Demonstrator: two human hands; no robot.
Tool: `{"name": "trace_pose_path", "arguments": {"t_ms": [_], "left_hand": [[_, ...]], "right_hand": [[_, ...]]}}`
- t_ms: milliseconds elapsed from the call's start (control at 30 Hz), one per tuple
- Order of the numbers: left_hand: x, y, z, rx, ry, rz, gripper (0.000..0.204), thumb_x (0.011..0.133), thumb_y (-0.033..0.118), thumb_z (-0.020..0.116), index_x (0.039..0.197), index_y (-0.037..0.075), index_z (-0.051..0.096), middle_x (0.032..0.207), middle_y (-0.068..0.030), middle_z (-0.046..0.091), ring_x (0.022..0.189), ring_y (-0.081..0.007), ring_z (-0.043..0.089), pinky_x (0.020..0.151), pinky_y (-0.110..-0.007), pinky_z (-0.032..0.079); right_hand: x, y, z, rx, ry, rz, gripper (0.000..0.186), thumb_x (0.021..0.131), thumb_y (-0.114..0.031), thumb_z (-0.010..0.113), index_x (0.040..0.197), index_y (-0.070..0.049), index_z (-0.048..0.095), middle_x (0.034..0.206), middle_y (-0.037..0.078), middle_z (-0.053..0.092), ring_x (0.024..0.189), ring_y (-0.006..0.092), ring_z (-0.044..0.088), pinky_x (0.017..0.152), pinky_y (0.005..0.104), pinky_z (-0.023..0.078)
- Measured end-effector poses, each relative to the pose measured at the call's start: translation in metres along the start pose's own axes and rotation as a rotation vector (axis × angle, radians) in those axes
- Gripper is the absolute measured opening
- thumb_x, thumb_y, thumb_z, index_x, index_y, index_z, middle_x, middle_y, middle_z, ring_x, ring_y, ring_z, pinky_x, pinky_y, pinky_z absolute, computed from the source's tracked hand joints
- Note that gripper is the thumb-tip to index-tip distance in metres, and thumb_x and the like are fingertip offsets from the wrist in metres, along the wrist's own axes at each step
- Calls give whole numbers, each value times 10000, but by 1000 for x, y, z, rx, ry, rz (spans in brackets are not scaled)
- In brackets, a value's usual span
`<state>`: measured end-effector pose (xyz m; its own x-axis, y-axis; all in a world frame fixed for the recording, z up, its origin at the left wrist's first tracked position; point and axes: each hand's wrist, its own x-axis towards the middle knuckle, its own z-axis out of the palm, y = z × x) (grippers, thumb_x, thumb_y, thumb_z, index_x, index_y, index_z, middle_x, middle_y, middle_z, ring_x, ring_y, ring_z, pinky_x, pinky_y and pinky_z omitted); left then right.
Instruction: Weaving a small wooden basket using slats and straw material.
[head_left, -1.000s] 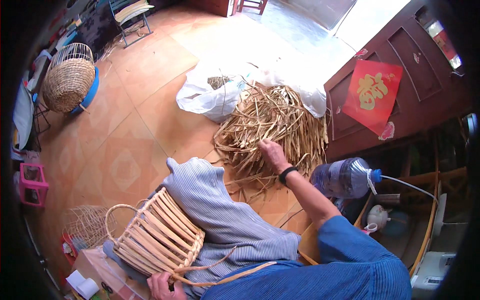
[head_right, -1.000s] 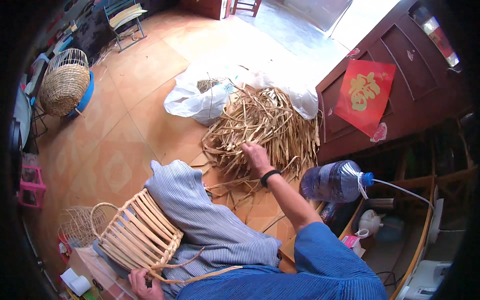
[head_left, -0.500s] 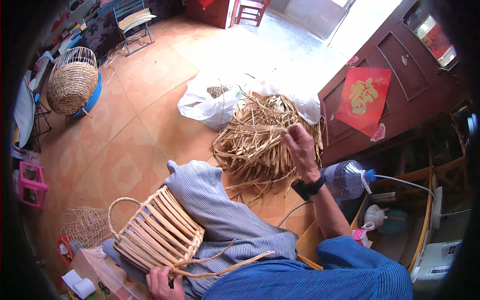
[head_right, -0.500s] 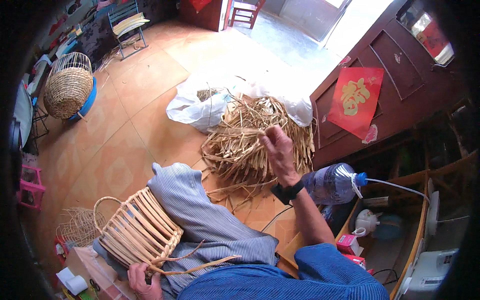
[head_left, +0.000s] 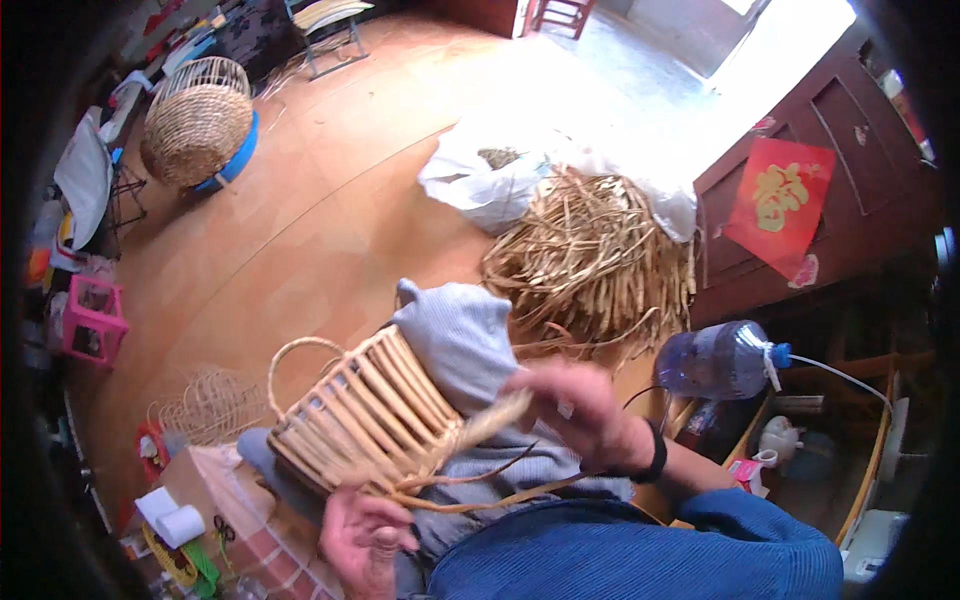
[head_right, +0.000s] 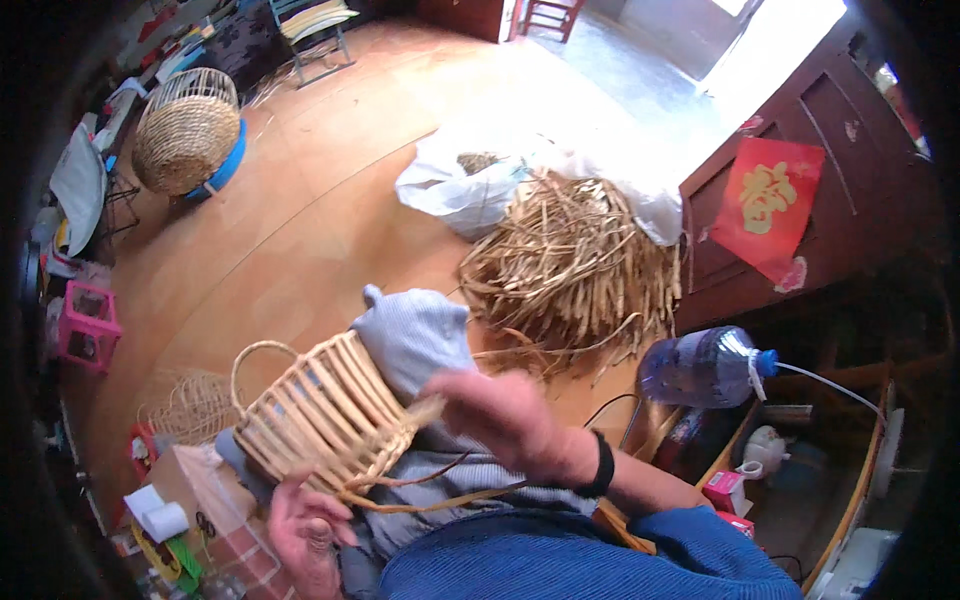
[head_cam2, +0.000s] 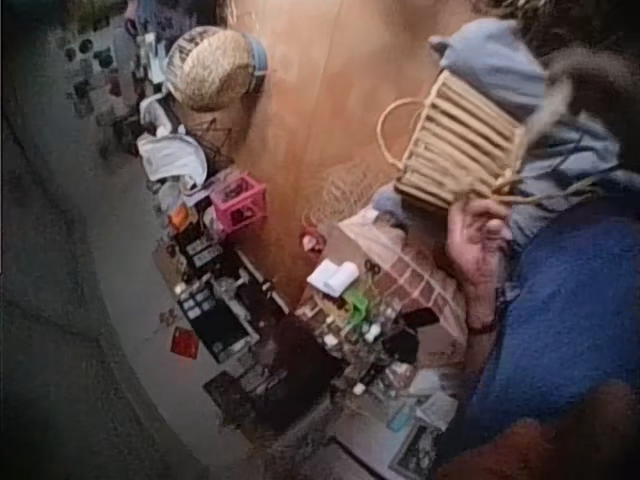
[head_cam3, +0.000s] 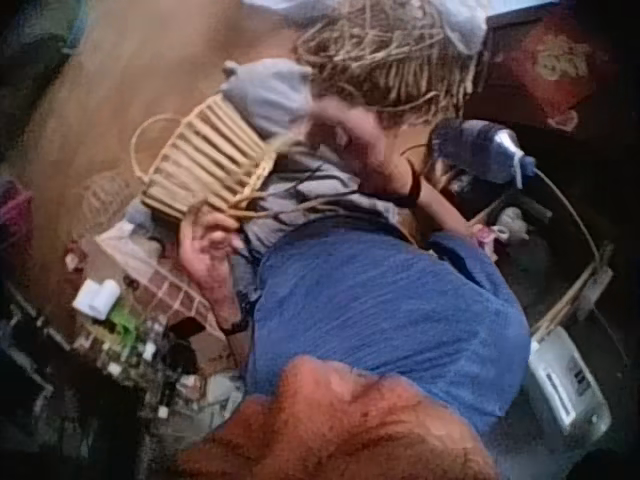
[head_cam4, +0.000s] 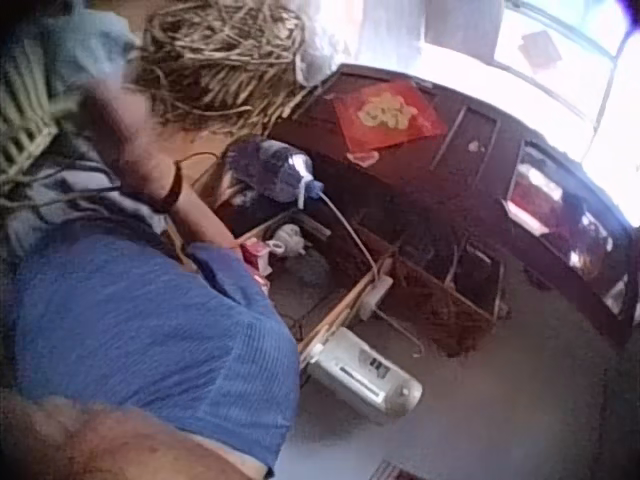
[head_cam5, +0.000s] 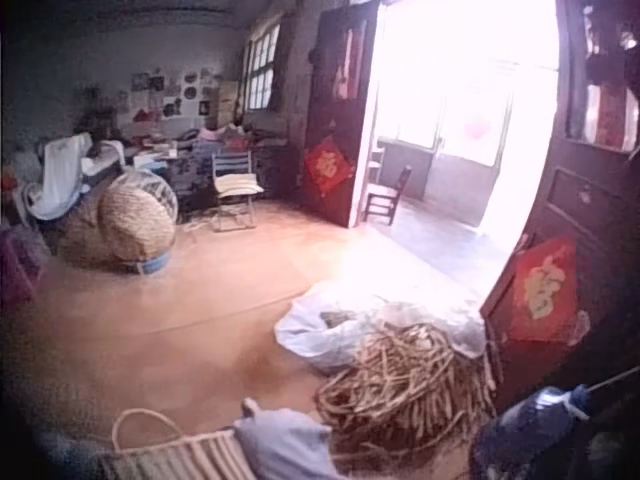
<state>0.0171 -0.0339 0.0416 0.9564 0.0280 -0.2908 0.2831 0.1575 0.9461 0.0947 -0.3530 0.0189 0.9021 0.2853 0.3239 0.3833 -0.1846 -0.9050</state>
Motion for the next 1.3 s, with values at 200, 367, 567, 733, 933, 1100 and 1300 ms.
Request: {"name": "trace_pose_path", "arguments": {"t_ms": [200,367,567,733,933,1100,1300], "left_hand": [[10,-1,-14,-255,-62,-135,460,1136,466,688,1203,12,658,772,-25,603,465,-100,475,443,-263,399],[-5,6,-10,-109,9,113,401,1156,413,659,1057,25,652,801,-64,598,592,-155,577,503,-272,445],[-7,6,-8,28,125,77,240,1109,81,715,1274,-9,566,1036,-230,808,839,-230,815,766,-289,645],[13,12,-5,229,182,308,236,1011,85,865,1105,-4,667,980,-127,807,812,-185,774,765,-278,616],[32,27,7,651,293,480,218,925,134,940,979,18,764,909,-87,755,817,-209,718,740,-339,572],[45,36,9,978,243,696,314,1057,290,810,934,16,717,808,-133,649,726,-333,668,660,-419,520],[50,31,-11,827,117,343,514,1175,412,620,856,11,579,746,-132,546,634,-302,535,610,-417,435]], "right_hand": [[-1,-18,30,-123,-441,-248,446,983,-114,692,1421,-54,635,865,74,570,703,282,642,619,435,530],[7,-7,11,-460,-480,-209,391,940,-107,719,1331,-106,700,839,47,575,680,243,644,581,405,530],[41,-22,24,-467,-418,-103,467,972,-76,709,1431,-41,628,1199,155,661,1102,358,671,966,470,555],[71,-49,80,7,-424,-144,466,993,-106,764,1418,-17,594,1262,200,651,1144,434,690,948,510,578],[105,-33,81,88,-572,-152,371,1000,-163,817,1310,-42,653,1093,164,713,992,399,756,810,491,603],[109,-28,80,33,-538,-226,263,1006,-142,791,1228,-50,683,996,149,725,889,395,766,766,487,608],[100,-33,92,-27,-485,-212,149,998,-150,701,1068,-52,614,902,161,719,839,427,745,705,518,575]]}}
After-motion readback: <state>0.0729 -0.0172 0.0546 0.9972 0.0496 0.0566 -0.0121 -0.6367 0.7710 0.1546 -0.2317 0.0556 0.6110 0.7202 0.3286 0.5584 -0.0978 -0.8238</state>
